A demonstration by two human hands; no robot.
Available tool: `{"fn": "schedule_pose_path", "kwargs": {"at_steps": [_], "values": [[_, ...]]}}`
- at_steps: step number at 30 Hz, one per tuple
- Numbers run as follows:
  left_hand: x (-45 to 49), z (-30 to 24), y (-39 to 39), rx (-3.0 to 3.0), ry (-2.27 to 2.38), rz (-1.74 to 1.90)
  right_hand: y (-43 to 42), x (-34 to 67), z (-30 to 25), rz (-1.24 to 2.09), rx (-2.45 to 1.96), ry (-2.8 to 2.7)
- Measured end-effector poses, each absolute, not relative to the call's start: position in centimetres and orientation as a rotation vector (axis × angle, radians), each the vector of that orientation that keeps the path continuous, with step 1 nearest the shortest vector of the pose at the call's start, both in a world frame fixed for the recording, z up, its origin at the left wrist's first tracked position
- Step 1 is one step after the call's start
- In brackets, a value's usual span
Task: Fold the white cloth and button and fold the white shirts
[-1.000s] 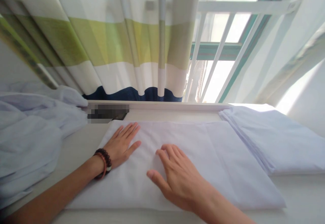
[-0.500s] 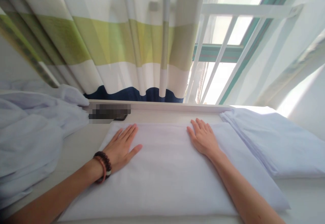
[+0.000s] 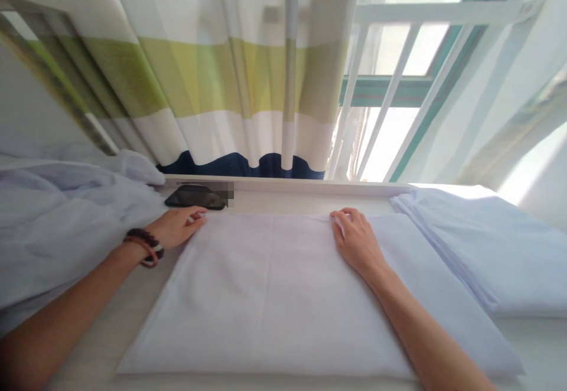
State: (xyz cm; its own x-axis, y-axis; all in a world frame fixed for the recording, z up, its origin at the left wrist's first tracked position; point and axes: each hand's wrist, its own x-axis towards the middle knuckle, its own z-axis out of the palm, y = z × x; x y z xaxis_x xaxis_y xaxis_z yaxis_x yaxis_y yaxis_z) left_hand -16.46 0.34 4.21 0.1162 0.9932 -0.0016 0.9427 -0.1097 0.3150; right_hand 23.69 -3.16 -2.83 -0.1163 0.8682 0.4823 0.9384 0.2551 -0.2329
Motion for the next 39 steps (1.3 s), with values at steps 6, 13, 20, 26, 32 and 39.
{"fn": "schedule_pose_path", "kwargs": {"at_steps": [6,13,20,26,32,39], "values": [[-16.0,4.4,0.3,2.055,1.839,0.482,-3.5,23.2,-2.2,-0.131,-1.594,-2.017],[-16.5,4.6,0.4,1.860,1.704,0.699,-3.6,23.1,-1.5,-0.242,-1.555,-1.992],[-17.0,4.2,0.8,1.633,1.614,0.761,-3.0,23.0,-0.2,-0.310,-1.543,-2.037],[-17.2,2.8,1.3,1.775,1.653,0.794,-2.2,23.1,-1.0,-0.179,-1.631,-2.200],[-17.3,2.5,1.4,1.814,1.620,0.850,-2.0,23.7,-0.1,-0.156,-1.635,-2.280],[-16.9,2.9,1.3,1.630,1.522,0.919,-2.4,23.5,0.0,-0.226,-1.487,-2.198]]}}
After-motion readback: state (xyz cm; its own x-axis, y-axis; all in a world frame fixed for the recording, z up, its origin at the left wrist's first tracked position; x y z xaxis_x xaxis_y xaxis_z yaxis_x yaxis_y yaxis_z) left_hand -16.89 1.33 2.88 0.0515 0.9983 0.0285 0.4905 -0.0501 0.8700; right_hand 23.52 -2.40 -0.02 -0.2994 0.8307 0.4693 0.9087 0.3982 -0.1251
